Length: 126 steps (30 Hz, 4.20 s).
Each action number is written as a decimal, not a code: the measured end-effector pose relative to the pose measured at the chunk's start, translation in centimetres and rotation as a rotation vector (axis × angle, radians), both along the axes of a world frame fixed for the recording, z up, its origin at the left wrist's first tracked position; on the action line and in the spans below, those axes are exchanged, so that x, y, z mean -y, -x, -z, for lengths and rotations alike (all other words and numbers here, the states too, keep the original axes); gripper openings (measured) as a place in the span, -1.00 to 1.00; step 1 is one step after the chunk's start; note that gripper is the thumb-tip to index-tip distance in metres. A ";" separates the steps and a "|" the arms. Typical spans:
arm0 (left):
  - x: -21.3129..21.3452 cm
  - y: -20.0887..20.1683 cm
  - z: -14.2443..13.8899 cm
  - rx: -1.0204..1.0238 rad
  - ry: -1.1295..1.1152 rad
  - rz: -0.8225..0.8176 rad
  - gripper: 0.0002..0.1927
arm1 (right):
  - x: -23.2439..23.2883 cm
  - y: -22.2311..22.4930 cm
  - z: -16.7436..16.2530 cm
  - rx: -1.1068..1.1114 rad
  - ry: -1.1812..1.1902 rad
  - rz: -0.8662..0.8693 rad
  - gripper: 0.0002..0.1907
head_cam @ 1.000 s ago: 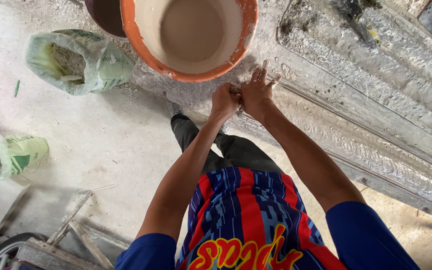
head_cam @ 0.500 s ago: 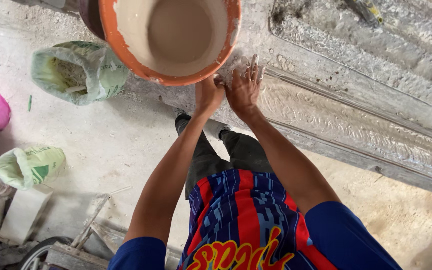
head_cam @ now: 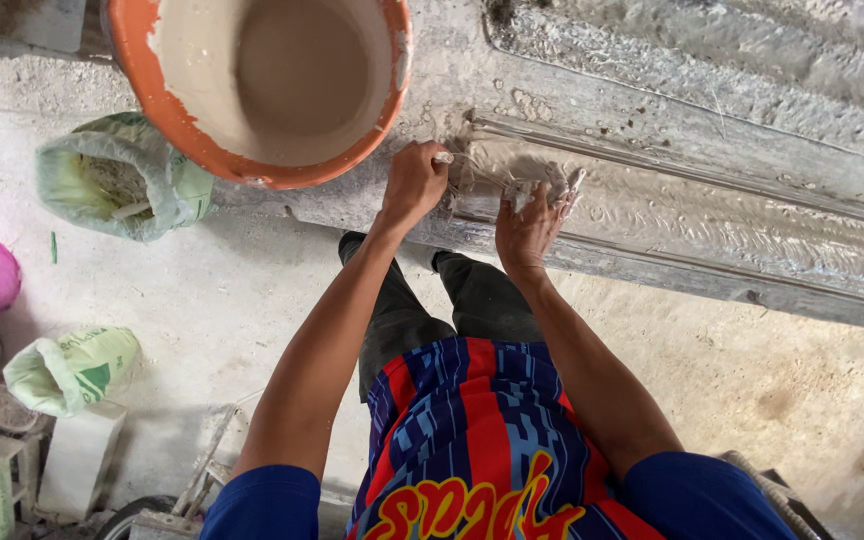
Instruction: The person handles a plastic sheet over a long mold, then scoops plaster slurry from a bowl and spreads it by hand along the mold's channels, then mixes more plaster in the bowl with their hand and reaches for a brush.
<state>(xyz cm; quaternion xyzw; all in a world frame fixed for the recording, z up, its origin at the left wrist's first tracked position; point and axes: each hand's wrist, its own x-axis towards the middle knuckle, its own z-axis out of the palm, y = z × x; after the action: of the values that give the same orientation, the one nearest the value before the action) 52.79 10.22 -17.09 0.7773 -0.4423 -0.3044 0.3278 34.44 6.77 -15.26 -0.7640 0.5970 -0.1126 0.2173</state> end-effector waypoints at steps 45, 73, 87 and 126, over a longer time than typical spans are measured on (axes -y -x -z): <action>0.0 1.2 -0.9 -0.186 -0.088 -0.075 -0.72 | 4.0 11.4 0.8 -0.418 -0.073 -0.460 -0.13; -0.9 -0.5 -2.3 -0.381 -0.044 -0.056 -0.74 | 0.9 -3.0 -0.3 0.009 0.215 -0.526 -0.88; -1.6 2.2 -1.4 -0.054 0.011 0.058 -0.29 | 1.9 -0.3 0.8 0.049 0.058 -0.329 -0.50; -5.3 4.0 -2.7 0.269 0.175 -0.110 -0.33 | 7.2 22.4 -2.6 -0.115 0.062 -0.038 -0.37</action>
<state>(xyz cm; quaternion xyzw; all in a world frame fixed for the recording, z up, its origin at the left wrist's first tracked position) 48.77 15.49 -14.39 0.8024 -0.4639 -0.1396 0.3484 12.05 -0.39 -12.69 -0.7868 0.5900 -0.0831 0.1610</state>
